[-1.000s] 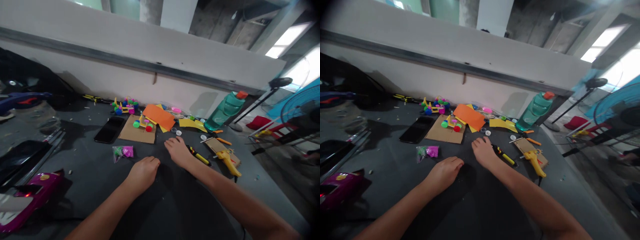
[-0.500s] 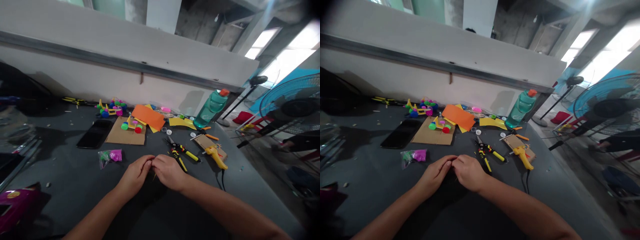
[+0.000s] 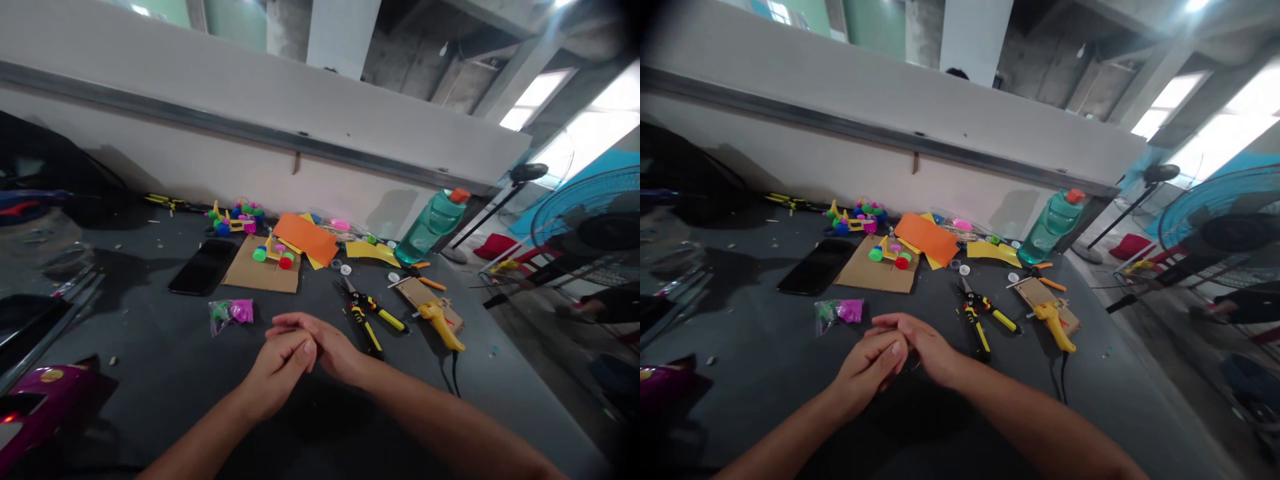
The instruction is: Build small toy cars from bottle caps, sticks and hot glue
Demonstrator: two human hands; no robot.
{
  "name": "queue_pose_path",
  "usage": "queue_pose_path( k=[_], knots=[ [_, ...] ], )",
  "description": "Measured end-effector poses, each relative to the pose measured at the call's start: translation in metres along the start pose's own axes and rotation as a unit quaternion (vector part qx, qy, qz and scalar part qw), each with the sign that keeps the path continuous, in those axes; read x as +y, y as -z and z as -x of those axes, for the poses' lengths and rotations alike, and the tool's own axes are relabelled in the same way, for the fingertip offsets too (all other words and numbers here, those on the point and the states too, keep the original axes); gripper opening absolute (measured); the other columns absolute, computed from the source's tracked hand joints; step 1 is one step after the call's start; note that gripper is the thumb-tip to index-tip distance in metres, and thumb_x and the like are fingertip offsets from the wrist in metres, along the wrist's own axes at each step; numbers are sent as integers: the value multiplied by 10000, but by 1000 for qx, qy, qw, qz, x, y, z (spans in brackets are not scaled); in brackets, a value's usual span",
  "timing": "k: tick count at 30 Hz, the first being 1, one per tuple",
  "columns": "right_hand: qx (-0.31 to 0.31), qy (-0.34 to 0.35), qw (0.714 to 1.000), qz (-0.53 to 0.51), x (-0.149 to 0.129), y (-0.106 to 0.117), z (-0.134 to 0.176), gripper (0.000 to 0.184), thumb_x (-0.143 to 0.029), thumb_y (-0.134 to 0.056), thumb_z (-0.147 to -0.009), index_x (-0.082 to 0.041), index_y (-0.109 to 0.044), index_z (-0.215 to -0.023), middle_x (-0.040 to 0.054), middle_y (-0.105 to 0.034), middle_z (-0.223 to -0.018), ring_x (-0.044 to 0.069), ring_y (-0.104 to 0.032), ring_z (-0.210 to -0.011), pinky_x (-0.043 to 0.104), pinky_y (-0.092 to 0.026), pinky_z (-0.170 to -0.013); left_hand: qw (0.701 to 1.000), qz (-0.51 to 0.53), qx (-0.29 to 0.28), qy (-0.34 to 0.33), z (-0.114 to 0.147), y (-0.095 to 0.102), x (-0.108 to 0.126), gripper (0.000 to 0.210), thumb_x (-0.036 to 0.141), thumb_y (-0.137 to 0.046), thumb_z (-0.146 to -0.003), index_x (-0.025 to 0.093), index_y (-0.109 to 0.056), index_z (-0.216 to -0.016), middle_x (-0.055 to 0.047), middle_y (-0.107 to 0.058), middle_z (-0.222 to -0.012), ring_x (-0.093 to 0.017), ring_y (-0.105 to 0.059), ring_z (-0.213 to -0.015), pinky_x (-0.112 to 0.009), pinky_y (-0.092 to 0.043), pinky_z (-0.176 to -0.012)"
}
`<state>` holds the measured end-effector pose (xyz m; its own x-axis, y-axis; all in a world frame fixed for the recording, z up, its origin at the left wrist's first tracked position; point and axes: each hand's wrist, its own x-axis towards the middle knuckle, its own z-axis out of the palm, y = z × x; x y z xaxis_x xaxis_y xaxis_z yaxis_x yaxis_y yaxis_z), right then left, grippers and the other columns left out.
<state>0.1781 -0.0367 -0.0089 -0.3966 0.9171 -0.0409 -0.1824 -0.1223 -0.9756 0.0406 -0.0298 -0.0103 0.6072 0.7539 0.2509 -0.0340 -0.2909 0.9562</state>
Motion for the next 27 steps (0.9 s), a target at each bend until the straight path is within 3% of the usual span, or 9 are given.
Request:
queue_pose_path(
  k=[4,7,10,14,17,20,23,25,27],
  knots=[
    [-33,-69,989,124,-4,0,6,574,-643,-294,-848,-160,-603,-880,6,-586,-651,98,-501,-520,237,-409,-531,994,-35,98,-33,2,16,3,356,310,-345,-920,180,-430,-600,42,-415,-506,-82,-395,-451,-208,-310,-457],
    [5,-36,957,289,-22,6,16,321,-461,-487,-850,-175,-626,-808,-5,-608,-709,102,-527,-650,224,-398,-633,963,-202,174,-37,-5,29,1,296,283,-346,-920,177,-503,-693,9,-517,-623,-111,-492,-581,-231,-371,-569],
    [75,7,948,309,-40,19,28,258,-370,-492,-861,-179,-613,-735,-20,-558,-658,91,-499,-632,210,-373,-608,941,-326,85,-30,-11,30,-2,262,297,-333,-922,185,-569,-948,-38,-611,-864,-156,-561,-777,-272,-408,-690],
    [252,90,953,143,-57,48,37,229,-390,-516,-850,-182,-571,-772,-91,-282,-469,51,-236,-407,181,-187,-404,898,-430,-85,-39,-10,14,-6,346,338,-340,-914,180,-575,-716,-34,-568,-722,-163,-524,-679,-284,-388,-632],
    [379,191,905,22,-65,70,41,169,-352,-576,-812,-189,-545,-778,-103,-244,-480,41,-185,-389,166,-150,-371,898,-421,-112,-65,-8,8,-5,343,306,-337,-914,171,-536,-670,-31,-538,-682,-161,-494,-680,-283,-372,-626],
    [430,210,877,35,-61,74,46,134,-331,-561,-825,-199,-556,-805,-89,-337,-495,41,-279,-389,153,-230,-371,939,-322,-110,-55,-9,9,1,354,298,-332,-917,163,-521,-650,-23,-512,-670,-148,-485,-694,-280,-379,-648],
    [333,116,926,134,-45,55,50,171,-349,-586,-812,-205,-596,-904,-12,-571,-678,90,-533,-589,205,-443,-534,986,-87,-142,24,-8,6,6,377,350,-352,-915,152,-549,-662,-12,-509,-696,-112,-506,-645,-253,-413,-620],
    [200,67,968,134,-31,33,49,313,-406,-595,-798,-222,-578,-1051,59,-618,-985,159,-578,-908,291,-486,-751,974,89,-190,88,-5,3,7,385,410,-400,-892,139,-566,-675,-16,-528,-691,-100,-525,-597,-243,-437,-581],
    [69,25,993,88,-18,14,46,486,-495,-585,-780,-236,-512,-1184,79,-570,-1119,171,-565,-944,313,-480,-776,946,205,-215,128,-3,0,6,354,439,-490,-844,131,-570,-688,-23,-559,-670,-108,-549,-582,-249,-450,-569]
  ],
)
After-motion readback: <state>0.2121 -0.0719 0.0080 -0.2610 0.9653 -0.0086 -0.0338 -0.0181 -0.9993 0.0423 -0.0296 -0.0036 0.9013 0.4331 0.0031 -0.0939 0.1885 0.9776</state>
